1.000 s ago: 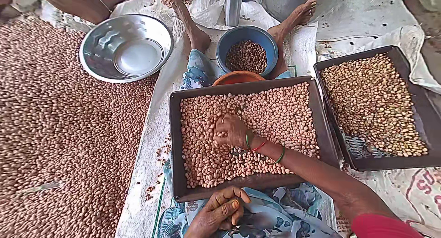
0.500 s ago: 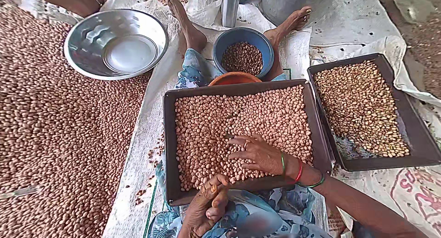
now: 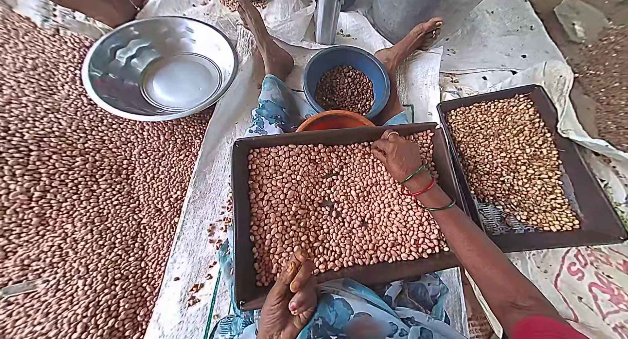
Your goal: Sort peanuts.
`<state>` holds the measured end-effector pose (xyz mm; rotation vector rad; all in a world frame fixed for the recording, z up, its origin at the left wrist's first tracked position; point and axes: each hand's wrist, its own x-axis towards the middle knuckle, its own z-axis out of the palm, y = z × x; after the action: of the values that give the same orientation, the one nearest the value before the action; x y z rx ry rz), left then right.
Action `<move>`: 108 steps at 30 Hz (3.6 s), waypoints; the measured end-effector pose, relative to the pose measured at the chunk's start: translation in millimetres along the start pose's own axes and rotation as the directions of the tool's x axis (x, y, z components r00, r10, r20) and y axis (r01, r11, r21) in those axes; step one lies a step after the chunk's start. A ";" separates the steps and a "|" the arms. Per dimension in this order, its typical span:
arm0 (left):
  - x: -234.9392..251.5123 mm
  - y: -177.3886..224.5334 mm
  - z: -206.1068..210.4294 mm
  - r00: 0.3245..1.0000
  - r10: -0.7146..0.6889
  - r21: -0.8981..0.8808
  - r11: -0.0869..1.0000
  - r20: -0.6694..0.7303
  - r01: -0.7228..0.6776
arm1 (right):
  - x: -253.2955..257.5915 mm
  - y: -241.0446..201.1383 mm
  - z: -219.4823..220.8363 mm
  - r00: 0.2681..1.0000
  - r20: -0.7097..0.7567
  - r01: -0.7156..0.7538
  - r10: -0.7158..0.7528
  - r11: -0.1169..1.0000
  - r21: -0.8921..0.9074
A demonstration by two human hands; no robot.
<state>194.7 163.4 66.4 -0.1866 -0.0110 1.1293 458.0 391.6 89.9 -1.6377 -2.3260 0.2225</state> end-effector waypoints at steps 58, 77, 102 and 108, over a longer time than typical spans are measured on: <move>0.6 -1.1 0.0 0.998 0.056 -0.043 0.998 0.034 -0.055 | -50.0 -24.7 -22.2 0.872 0.345 0.370 -0.348 0.929 0.001; 3.1 0.3 -1.7 0.986 0.128 -0.092 0.989 0.107 -0.118 | -35.4 -80.8 42.1 0.967 0.062 0.240 -0.248 0.965 0.106; 7.1 1.3 0.0 0.991 0.104 -0.087 0.991 0.083 -0.097 | -32.6 -9.0 -15.8 0.992 0.122 -0.014 0.025 0.995 -0.095; 5.3 1.3 -3.3 0.990 0.107 -0.071 0.992 0.096 -0.101 | -30.7 -5.2 -23.4 0.967 0.247 0.112 -0.062 0.975 -0.194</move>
<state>196.2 168.2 62.5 -0.1911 -0.1290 1.2427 470.5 360.1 109.2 -1.6782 -2.6765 0.1722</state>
